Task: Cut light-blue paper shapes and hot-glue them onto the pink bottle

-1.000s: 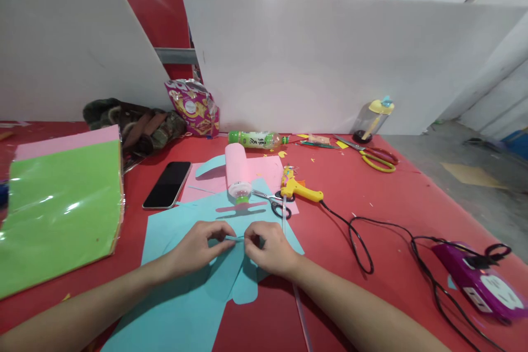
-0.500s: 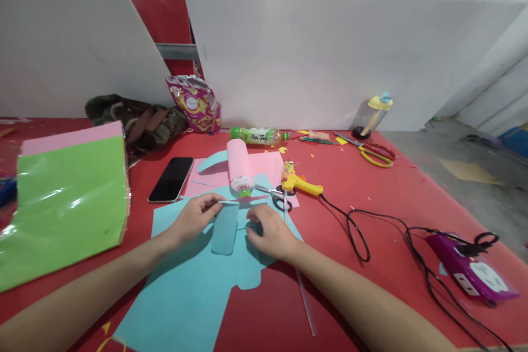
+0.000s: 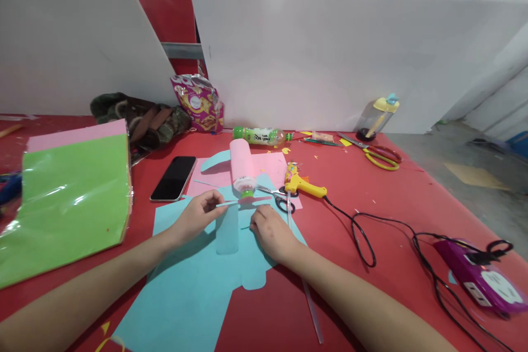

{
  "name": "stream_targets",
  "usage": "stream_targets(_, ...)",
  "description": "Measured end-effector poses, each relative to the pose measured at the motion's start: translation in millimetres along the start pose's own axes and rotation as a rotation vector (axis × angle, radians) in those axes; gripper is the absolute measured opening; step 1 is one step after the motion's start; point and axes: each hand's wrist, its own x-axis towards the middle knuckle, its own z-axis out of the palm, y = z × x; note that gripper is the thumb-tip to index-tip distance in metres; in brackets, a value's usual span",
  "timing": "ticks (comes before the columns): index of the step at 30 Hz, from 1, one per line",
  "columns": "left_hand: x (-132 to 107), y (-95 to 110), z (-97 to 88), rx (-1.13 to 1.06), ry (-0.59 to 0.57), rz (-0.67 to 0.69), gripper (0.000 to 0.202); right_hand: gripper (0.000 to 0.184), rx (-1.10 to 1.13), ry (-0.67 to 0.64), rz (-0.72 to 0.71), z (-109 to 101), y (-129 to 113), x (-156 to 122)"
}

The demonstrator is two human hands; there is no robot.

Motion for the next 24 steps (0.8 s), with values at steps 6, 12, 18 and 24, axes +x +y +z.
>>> stream_targets(6,-5,4,2.3,-0.192,-0.141,-0.002,0.021,0.015,0.012,0.054,0.036,-1,-1,0)
stream_targets(12,-7,6,3.5,-0.439,-0.226,-0.012,0.028,0.009,0.054,0.128,0.114,-6,-3,0)
stream_targets(18,-10,14,5.3,-0.455,-0.216,-0.02,0.034,0.008,0.067,0.131,0.1,-9,-6,0)
stream_targets(24,-8,11,6.7,-0.444,-0.222,0.007,0.036,0.009,0.041,0.172,0.091,-10,-5,0)
